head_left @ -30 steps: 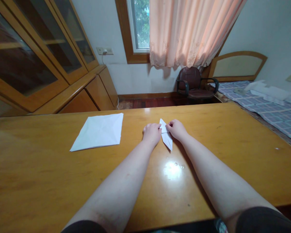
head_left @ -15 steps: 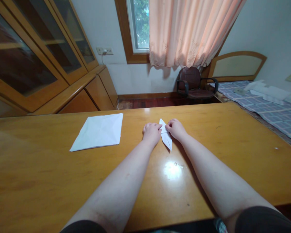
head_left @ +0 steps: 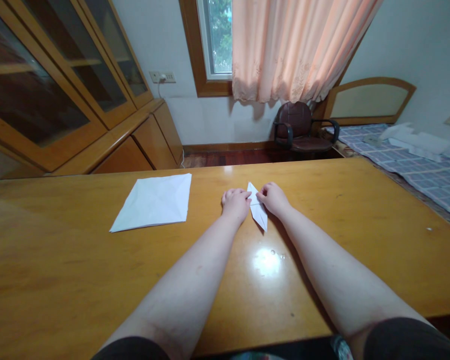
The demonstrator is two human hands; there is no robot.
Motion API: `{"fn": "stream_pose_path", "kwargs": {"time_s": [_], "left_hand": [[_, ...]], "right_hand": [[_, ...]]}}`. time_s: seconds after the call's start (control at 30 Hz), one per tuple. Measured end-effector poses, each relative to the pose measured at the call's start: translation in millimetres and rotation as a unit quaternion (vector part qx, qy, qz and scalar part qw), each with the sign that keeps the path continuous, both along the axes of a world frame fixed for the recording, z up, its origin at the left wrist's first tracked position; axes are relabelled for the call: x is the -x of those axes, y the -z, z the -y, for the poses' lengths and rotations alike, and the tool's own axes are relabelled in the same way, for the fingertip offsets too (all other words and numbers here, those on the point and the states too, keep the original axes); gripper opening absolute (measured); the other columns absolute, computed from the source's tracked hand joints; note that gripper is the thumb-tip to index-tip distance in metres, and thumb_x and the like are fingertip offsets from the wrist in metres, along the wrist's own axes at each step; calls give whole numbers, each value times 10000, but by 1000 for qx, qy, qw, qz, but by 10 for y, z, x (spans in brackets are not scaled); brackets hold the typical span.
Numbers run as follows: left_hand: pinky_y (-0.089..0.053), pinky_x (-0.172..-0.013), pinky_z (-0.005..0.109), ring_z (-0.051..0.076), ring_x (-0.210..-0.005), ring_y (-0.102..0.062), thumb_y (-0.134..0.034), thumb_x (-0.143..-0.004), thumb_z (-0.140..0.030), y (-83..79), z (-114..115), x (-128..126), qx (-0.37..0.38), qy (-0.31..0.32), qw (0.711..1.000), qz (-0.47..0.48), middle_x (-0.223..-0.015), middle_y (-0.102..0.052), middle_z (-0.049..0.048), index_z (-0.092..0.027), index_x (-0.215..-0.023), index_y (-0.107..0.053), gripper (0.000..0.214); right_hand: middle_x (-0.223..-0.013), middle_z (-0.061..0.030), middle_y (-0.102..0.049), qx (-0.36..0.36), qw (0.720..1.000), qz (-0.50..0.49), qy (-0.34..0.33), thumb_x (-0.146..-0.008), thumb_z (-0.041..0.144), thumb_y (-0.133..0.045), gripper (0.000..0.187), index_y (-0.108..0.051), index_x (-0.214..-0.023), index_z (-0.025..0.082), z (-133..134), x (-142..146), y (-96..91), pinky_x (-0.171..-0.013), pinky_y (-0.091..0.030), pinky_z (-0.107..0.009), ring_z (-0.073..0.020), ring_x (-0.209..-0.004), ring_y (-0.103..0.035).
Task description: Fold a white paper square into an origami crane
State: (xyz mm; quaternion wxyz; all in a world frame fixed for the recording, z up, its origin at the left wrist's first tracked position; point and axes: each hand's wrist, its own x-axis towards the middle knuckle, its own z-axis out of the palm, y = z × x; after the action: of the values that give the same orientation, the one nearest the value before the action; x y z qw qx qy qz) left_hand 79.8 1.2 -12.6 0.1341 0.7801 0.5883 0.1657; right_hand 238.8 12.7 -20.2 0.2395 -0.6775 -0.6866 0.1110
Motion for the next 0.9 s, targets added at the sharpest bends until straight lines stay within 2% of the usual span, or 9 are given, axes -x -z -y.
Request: {"fn": "stream_pose_path", "kwargs": {"time_s": [0.27,0.47,0.63,0.73,0.9], "left_hand": [[-253,-1059,455,241,-1149,-438,-512,-869,-359,7,-6,5,15,-1,1000,1,-1204,-617,-7,-373,-1127,-654,295],[-231,-1074,464,247,-1158,-429,-513,-868,-357,-9,11,3,17,-7,1000,1,-1218,-617,-12,-365,-1114,-667,291],[-230,-1077,456,242,-1156,-428,-510,-872,-354,-7,21,3,12,-10,1000,2,-1216,-619,-10,-360,-1114,-669,290],[-233,-1077,451,245,-1178,-415,-507,-874,-355,-13,27,5,7,-11,1000,-1,-1231,-611,-12,-362,-1110,-672,288],[-241,-1077,461,252,-1230,-382,-517,-865,-366,-22,28,10,11,-8,1000,-5,-1268,-587,-15,-367,-1107,-671,287]], "right_hand": [[-802,-54,-590,-4,1000,-27,5,-775,271,-590,129,-584,-691,173,15,-7,-29,-711,-381,-280,-170,-769,-525],[-753,-27,-605,0,997,-78,-24,-757,306,-636,142,-628,-718,170,15,-55,-51,-645,-374,-256,-146,-702,-519],[-755,-26,-627,-3,998,-54,-45,-728,288,-680,115,-659,-718,175,-20,-117,-25,-665,-390,-261,-147,-711,-536],[-845,-46,-651,-8,998,-13,-56,-721,367,-704,191,-688,-789,189,-33,-153,-19,-759,-399,-298,-176,-801,-555],[-1064,-71,-647,2,996,28,-86,-656,518,-742,465,-675,-1017,232,-21,-184,-28,-914,-359,-380,-251,-1032,-533]]}}
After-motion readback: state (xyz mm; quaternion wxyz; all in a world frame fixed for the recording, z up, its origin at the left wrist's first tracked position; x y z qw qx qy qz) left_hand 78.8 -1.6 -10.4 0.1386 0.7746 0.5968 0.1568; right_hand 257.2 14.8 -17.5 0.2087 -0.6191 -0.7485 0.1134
